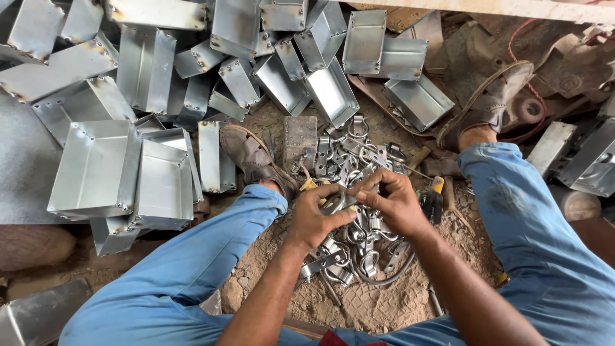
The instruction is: The person assembles metal latch hardware by fitting metal brackets, loops, and pins together by hand.
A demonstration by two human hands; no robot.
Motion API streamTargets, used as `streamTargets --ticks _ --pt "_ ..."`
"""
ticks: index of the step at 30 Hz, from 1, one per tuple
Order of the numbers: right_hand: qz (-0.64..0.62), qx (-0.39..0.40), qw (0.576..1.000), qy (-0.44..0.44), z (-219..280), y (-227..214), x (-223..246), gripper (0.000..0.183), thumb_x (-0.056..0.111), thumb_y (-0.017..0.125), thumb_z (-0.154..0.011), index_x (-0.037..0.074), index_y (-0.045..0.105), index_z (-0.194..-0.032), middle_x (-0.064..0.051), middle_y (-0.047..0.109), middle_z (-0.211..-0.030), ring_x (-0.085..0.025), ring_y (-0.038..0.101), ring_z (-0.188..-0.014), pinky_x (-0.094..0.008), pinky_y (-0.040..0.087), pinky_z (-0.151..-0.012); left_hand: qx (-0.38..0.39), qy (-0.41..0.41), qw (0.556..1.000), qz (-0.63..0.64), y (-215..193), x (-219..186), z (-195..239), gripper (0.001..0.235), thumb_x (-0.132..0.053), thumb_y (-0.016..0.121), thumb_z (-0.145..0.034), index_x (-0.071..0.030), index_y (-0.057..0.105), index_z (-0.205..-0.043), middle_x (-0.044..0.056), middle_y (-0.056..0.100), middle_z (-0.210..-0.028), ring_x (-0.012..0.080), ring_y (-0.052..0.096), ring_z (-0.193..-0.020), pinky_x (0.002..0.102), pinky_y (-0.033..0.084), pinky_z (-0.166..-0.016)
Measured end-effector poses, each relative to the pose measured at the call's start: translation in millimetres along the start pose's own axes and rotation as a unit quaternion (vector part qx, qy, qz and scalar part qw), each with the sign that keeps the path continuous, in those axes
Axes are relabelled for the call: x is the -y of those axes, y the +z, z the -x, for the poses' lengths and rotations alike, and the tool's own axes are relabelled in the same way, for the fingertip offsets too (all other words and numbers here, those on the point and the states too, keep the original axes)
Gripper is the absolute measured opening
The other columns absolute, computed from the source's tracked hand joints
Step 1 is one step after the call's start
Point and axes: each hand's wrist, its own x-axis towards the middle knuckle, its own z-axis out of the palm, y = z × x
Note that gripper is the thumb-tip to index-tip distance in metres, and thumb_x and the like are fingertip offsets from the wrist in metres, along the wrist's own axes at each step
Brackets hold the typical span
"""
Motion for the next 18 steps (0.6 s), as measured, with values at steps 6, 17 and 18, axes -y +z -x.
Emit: streamTargets --ticks 6,17,18 --pt "-0.181 -0.059 0.980 -0.056 23.6 18.1 -30.8 0.009 -0.003 0.069 -0.090 0.004 0.068 -0.095 -0.016 0.075 -0.100 -0.025 0.074 -0.098 -0.041 0.062 -0.092 -0.065 0.094 0.993 0.003 -4.9 -15.9 14.9 0.058 -0.033 0.088 -0.060 -0.004 0.075 -0.110 0.016 0.061 -0.113 0.0253 0.068 -0.103 0.047 0.058 -0.092" --pt "0.060 0.008 0.987 0.150 39.4 0.8 2.7 0.023 0.008 0.075 -0.079 0.002 0.071 -0.101 -0.015 0.077 -0.105 -0.026 0.063 -0.072 -0.040 0.055 -0.063 -0.014 0.149 0.914 -0.377 -4.1 -31.1 19.9 0.051 -0.041 0.086 -0.068 -0.010 0.077 -0.107 0.006 0.073 -0.095 0.0228 0.068 -0.093 0.051 0.048 -0.100" --pt "0.203 0.086 0.968 0.116 33.6 -2.7 14.6 0.033 0.011 0.077 -0.079 0.002 0.069 -0.109 -0.015 0.076 -0.106 -0.025 0.066 -0.080 -0.040 0.057 -0.068 0.024 0.117 0.913 -0.391 -0.2 -29.8 19.2 0.057 -0.040 0.086 -0.067 -0.009 0.074 -0.113 0.007 0.072 -0.097 0.0231 0.068 -0.094 0.049 0.048 -0.100"
